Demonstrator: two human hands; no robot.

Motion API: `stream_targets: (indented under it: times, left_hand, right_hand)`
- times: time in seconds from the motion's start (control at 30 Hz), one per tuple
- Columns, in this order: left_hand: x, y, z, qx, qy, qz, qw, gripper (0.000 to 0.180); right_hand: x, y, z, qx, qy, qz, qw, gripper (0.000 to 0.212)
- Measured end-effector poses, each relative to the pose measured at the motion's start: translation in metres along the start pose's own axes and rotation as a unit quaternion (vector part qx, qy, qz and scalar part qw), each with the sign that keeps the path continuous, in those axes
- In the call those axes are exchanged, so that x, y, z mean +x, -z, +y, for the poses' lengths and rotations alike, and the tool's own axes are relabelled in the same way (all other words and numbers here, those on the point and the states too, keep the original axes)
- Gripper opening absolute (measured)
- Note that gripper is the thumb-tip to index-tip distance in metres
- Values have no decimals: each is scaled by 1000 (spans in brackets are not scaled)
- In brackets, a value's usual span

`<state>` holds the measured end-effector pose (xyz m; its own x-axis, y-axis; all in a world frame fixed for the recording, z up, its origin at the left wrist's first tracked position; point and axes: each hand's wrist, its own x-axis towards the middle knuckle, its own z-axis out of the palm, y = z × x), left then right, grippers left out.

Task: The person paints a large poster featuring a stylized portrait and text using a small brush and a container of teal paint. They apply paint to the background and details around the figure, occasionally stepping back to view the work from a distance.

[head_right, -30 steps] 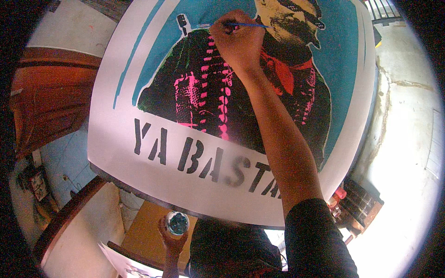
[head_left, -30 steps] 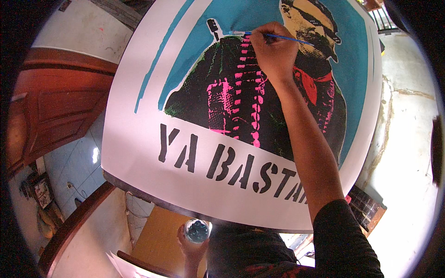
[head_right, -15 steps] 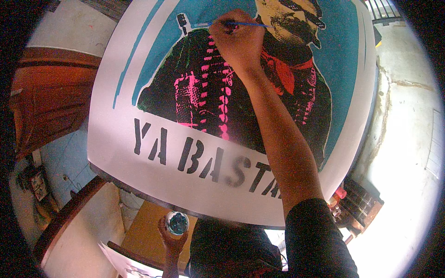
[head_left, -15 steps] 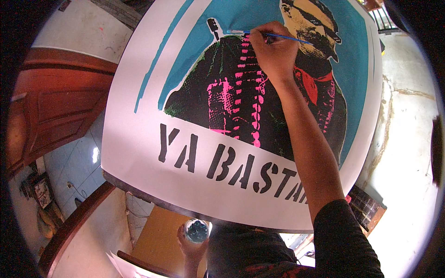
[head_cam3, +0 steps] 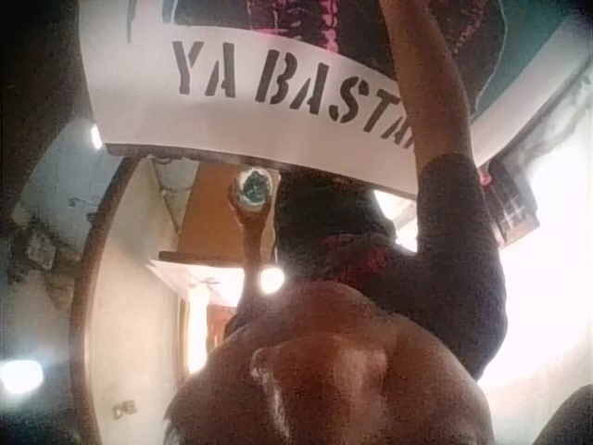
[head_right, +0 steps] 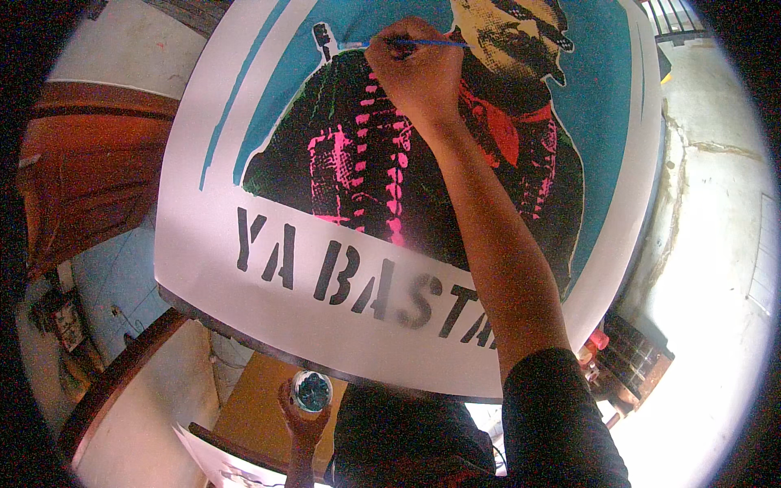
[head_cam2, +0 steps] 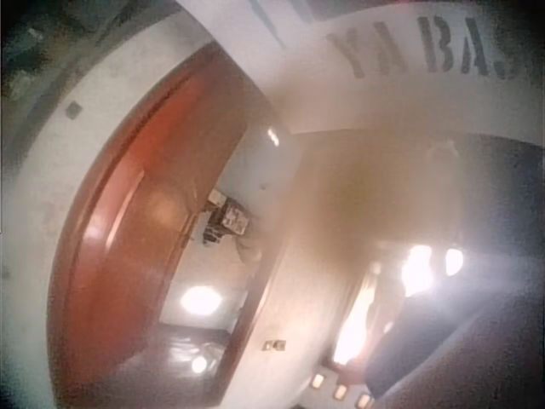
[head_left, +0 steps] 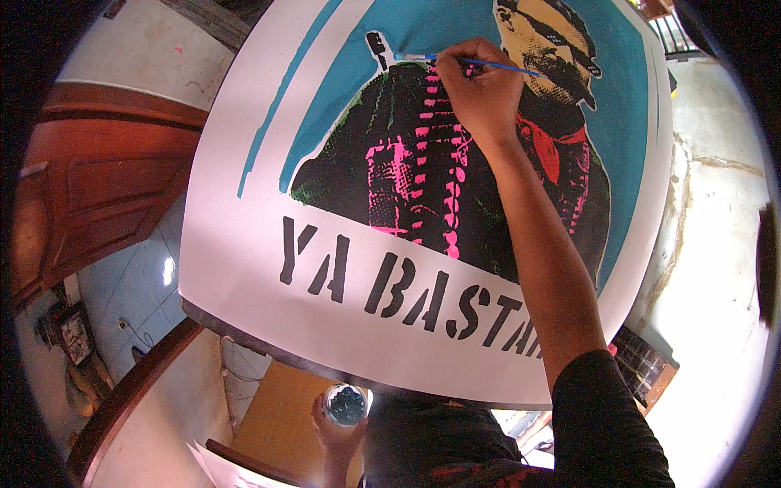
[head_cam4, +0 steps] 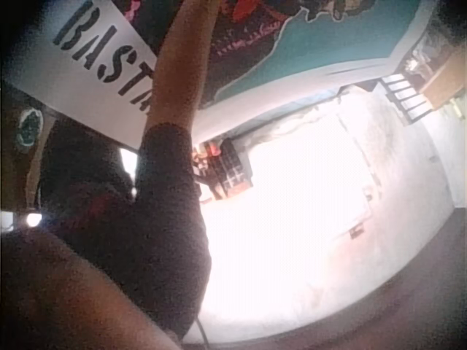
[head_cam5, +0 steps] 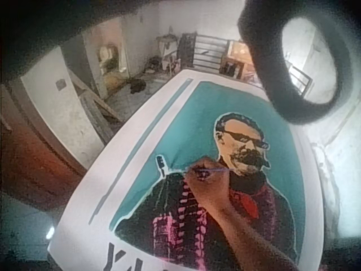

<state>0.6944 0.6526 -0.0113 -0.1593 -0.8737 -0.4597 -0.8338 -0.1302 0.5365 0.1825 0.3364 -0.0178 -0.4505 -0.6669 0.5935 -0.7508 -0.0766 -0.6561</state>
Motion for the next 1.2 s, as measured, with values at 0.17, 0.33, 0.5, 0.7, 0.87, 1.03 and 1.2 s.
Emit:
stream_targets:
  times: [0.17, 0.33, 0.5, 0.7, 0.87, 1.03, 1.2]
  left_hand:
    - [1, 2, 5, 5, 7, -3, 1000, 104]
    - [2, 2, 8, 32, 7, -4, 999, 103]
    - [3, 3, 14, -13, 26, -9, 1000, 97]
    - [4, 6, 14, -16, 20, -14, 1000, 95]
    - [5, 4, 14, -38, 23, -13, 999, 95]
    - [6, 5, 18, -14, 18, -13, 1000, 97]
    - [3, 5, 15, -18, 18, -8, 1000, 97]
  right_hand:
    - [1, -3, 1, 50, -11, 11, 999, 5]
    - [2, -3, -1, 60, -21, -7, 998, 7]
    - [1, -5, 4, 30, 1, -10, 1000, 6]
    - [1, -3, 2, 62, -12, -16, 998, 6]
    - [1, -3, 1, 46, -3, -10, 999, 6]
    - [0, -1, -2, 61, -14, -14, 998, 5]
    - [1, -2, -5, 55, -22, -21, 998, 5]
